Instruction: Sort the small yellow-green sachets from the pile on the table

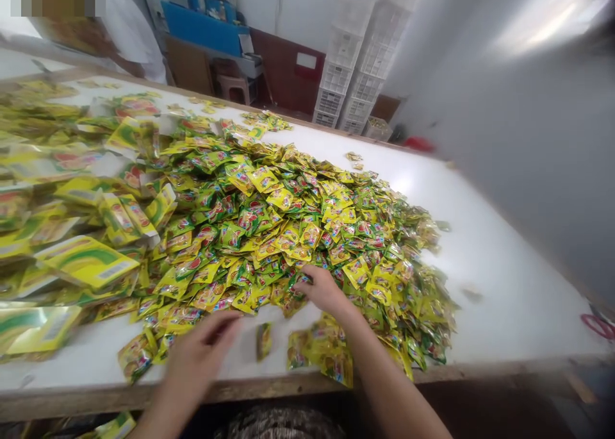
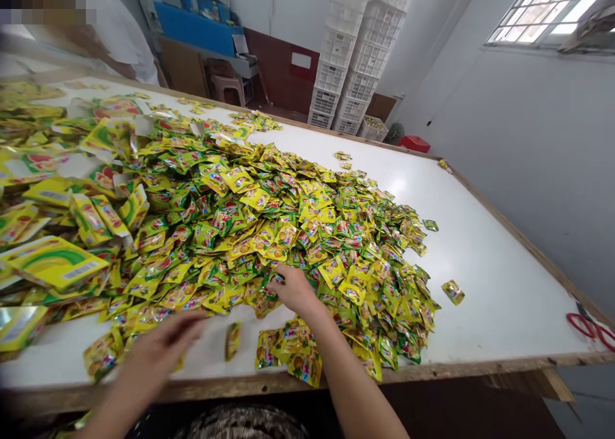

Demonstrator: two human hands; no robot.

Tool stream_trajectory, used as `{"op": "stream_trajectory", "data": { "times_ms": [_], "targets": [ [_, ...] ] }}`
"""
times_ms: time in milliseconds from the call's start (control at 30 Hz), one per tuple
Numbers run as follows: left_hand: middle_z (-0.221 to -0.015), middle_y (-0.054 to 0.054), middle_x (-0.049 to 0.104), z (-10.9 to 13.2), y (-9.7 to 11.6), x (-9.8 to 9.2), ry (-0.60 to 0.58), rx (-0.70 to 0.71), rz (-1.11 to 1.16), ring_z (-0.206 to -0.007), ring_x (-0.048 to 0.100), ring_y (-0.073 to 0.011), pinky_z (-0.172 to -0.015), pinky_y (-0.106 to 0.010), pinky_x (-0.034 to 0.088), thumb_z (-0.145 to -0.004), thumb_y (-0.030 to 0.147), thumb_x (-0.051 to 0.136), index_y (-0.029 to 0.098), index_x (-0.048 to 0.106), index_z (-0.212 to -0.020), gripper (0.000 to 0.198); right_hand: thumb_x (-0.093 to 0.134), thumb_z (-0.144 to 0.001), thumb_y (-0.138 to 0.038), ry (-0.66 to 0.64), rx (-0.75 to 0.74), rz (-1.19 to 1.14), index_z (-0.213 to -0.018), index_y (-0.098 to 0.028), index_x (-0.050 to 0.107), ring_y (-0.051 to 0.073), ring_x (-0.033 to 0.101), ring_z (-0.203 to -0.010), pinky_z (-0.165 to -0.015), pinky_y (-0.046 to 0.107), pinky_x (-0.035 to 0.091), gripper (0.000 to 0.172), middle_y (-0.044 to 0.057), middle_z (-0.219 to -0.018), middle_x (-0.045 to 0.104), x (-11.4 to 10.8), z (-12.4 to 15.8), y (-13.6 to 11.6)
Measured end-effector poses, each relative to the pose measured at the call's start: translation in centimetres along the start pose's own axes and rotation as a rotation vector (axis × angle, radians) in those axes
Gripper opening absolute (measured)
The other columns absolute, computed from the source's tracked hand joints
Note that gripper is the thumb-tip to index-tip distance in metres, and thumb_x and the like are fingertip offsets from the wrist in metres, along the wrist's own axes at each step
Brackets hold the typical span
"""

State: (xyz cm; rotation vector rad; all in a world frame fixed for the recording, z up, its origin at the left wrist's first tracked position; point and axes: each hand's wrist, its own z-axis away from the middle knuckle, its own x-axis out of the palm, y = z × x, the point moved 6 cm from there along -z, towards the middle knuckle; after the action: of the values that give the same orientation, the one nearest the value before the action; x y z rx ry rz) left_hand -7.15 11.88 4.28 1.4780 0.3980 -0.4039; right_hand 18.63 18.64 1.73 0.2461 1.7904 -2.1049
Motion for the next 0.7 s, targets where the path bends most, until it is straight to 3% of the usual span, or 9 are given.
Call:
{"op": "stream_trajectory", "data": {
  "times_ms": [67, 100, 167, 200, 333, 467, 567, 700],
  "targets": [
    [-0.078, -0.003, 0.071, 0.5, 1.6, 5.5, -0.221, 0.097, -0.097, -0.077, 0.066, -0.0242, -0.069, -0.032, 0.050, -0.070, 0.040, 0.072, 0.025, 0.074, -0.082, 0.020, 0.068, -0.078, -0.029, 0.012, 0.024, -0.082, -0.092, -0.019, 0.067, 0.017, 0.064, -0.067, -0.049, 0.022, 0.052, 0.017, 0.000, -0.076, 0.064, -1.0, 1.6, 0.1],
    [-0.084, -0.004, 0.070, 0.7, 2.4, 7.6, -0.253, 0.145, -0.169, -0.086, 0.063, -0.0269, -0.075, -0.035, 0.047, -0.068, 0.034, 0.074, 0.024, 0.073, -0.081, 0.017, 0.067, -0.079, -0.031, -0.001, 0.038, -0.117, -0.093, -0.019, 0.067, 0.017, 0.065, -0.067, -0.049, 0.023, 0.053, 0.019, 0.000, -0.076, 0.065, -1.6, 2.6, 0.2],
    [-0.090, -0.005, 0.066, 0.8, 3.2, 10.3, -0.276, 0.161, -0.225, -0.098, 0.057, -0.0304, -0.083, -0.039, 0.041, -0.064, 0.024, 0.073, 0.023, 0.070, -0.078, 0.015, 0.070, -0.076, -0.033, -0.063, 0.067, -0.172, -0.090, -0.018, 0.069, 0.018, 0.066, -0.066, -0.049, 0.024, 0.054, 0.020, 0.000, -0.075, 0.067, -2.3, 4.9, 0.5],
    [-0.089, -0.005, 0.065, 0.6, 3.3, 10.7, -0.266, 0.142, -0.213, -0.099, 0.055, -0.0310, -0.084, -0.040, 0.038, -0.062, 0.021, 0.072, 0.023, 0.068, -0.075, 0.013, 0.072, -0.073, -0.032, -0.097, 0.080, -0.190, -0.087, -0.018, 0.070, 0.018, 0.066, -0.064, -0.048, 0.024, 0.054, 0.019, 0.000, -0.074, 0.068, -2.4, 5.9, 0.6],
    [-0.072, 0.000, 0.060, -0.4, 2.5, 9.6, -0.299, 0.067, -0.071, -0.080, 0.057, -0.0229, -0.075, -0.032, 0.039, -0.071, 0.022, 0.064, 0.022, 0.058, -0.064, 0.009, 0.076, -0.069, -0.029, -0.107, 0.098, -0.220, -0.077, -0.017, 0.073, 0.016, 0.063, -0.057, -0.046, 0.024, 0.051, 0.014, 0.000, -0.067, 0.069, -1.9, 8.0, 1.1],
    [-0.057, 0.006, 0.054, -0.6, 1.8, 7.3, -0.312, -0.018, 0.107, -0.055, 0.052, -0.0145, -0.056, -0.023, 0.037, -0.083, 0.036, 0.057, 0.022, 0.052, -0.073, 0.018, 0.078, -0.070, -0.030, -0.128, 0.030, -0.315, -0.087, -0.019, 0.073, 0.019, 0.068, -0.069, -0.062, 0.028, 0.054, 0.020, 0.000, -0.075, 0.072, 0.5, 7.3, -0.3],
    [-0.058, 0.005, 0.060, -0.3, 2.2, 6.5, -0.316, -0.068, 0.234, -0.056, 0.057, -0.0149, -0.055, -0.022, 0.041, -0.085, 0.042, 0.056, 0.022, 0.053, -0.079, 0.022, 0.079, -0.070, -0.028, -0.148, -0.105, -0.275, -0.085, -0.021, 0.074, 0.019, 0.067, -0.072, -0.065, 0.028, 0.052, 0.017, 0.000, -0.076, 0.071, 2.9, 6.3, -2.3],
    [-0.077, -0.001, 0.069, -0.4, 3.0, 5.2, -0.284, -0.113, 0.352, -0.076, 0.065, -0.0182, -0.070, -0.026, 0.049, -0.087, 0.043, 0.054, 0.020, 0.063, -0.086, 0.025, 0.077, -0.069, -0.017, -0.057, -0.216, -0.047, -0.073, -0.022, 0.071, 0.017, 0.061, -0.070, -0.064, 0.026, 0.046, 0.008, -0.002, -0.069, 0.066, 4.4, 5.5, -3.7]
  ]
}}
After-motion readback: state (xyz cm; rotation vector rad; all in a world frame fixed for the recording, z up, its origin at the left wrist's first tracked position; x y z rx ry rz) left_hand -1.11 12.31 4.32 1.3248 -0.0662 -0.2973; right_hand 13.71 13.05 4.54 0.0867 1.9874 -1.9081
